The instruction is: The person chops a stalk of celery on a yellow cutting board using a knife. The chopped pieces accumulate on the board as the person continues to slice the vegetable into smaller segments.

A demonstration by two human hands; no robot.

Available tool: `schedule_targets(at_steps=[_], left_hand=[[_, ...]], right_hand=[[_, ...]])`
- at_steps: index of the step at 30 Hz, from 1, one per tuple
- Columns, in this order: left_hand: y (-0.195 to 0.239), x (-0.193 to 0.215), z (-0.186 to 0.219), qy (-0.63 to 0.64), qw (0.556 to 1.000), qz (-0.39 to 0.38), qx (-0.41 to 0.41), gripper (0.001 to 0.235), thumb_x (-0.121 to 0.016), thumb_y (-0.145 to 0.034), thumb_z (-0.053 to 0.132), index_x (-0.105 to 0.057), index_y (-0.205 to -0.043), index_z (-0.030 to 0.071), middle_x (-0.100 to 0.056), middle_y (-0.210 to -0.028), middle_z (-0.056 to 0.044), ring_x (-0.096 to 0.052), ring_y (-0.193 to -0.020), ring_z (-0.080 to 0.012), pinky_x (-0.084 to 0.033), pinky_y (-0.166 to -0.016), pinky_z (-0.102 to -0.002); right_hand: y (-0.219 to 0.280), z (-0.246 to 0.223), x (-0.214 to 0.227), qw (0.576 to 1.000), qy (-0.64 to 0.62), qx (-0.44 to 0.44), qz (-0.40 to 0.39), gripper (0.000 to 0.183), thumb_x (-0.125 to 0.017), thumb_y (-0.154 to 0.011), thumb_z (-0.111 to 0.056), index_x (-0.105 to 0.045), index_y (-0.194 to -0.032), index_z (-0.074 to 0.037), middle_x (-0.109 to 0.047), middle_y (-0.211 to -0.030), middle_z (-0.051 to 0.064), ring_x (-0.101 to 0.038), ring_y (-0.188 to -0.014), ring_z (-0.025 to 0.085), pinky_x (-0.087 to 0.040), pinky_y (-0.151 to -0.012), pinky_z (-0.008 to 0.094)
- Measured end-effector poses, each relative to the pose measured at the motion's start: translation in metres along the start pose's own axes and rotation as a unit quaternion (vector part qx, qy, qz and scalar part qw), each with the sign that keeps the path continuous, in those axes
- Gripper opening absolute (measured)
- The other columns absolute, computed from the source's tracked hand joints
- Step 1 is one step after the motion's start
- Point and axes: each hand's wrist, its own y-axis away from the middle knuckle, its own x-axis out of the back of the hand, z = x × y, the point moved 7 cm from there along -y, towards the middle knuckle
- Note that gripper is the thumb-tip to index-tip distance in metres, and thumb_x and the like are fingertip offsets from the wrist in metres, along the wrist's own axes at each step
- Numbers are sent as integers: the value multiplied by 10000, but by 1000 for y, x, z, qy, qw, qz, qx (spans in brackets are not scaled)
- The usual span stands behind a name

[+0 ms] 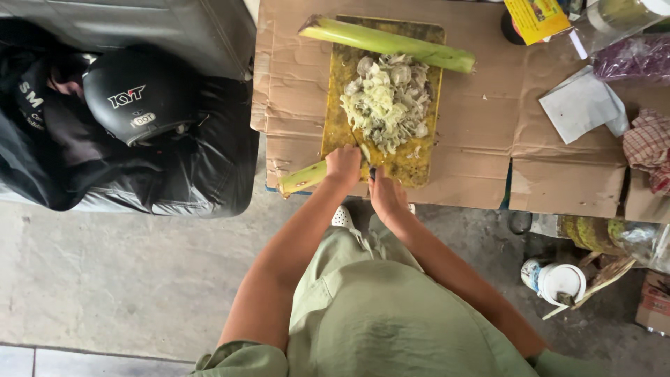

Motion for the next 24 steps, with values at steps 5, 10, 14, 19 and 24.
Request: schedule_targets(at_steps=[5, 10, 14, 19, 24], left_hand=[[-1, -8, 0, 2, 1000, -6, -8, 200, -741, -783, 111, -753, -982, 108, -739, -1057, -129, -731, -1005, -330, -594, -825, -446], [2, -4, -2, 7, 1000, 12, -10, 221, -744, -764, 99, -752, -985, 106, -741, -1051, -122, -732, -988, -330, -596, -799, -455], [2, 5, 0, 10, 999, 35, -14, 285, -766, -731, 107, -735, -1013, 87, -737, -1056, -125, -733, -975, -328, -599, -777, -454], [0, 2, -2, -5, 1000, 15, -15, 323, -800, -719, 150, -728, -1030, 101, -732, -1062, -123, -728, -988, -325, -595, -795, -453], [-2, -6, -3, -8, 1000, -3, -7, 292, -792, -758, 144, -733, -1042, 112, -736, -1085, -109, -731, -1011, -321, -600, -810, -452]], right_hand=[[19, 19, -3, 999, -6, -14, -43, 317, -493, -1039, -354, -468, -1195, -79, -700, -814, 232, -675, -772, 494, -510, -670, 623], [22, 21, -3, 1000, 10, 3, -28, 319, -517, -1022, -362, -484, -1172, -83, -698, -819, 234, -672, -766, 496, -509, -649, 623], [1, 15, -8, 1000, 9, 2, -28, 324, -503, -1044, -373, -489, -1193, -85, -708, -831, 224, -683, -801, 479, -519, -693, 613], [19, 25, -8, 999, 0, -11, -34, 356, -525, -1020, -379, -492, -1219, -86, -702, -852, 243, -670, -781, 498, -501, -664, 622], [-10, 29, -28, 997, 31, -39, -55, 351, -512, -1030, -401, -502, -1206, -97, -709, -874, 227, -684, -811, 472, -525, -678, 595]])
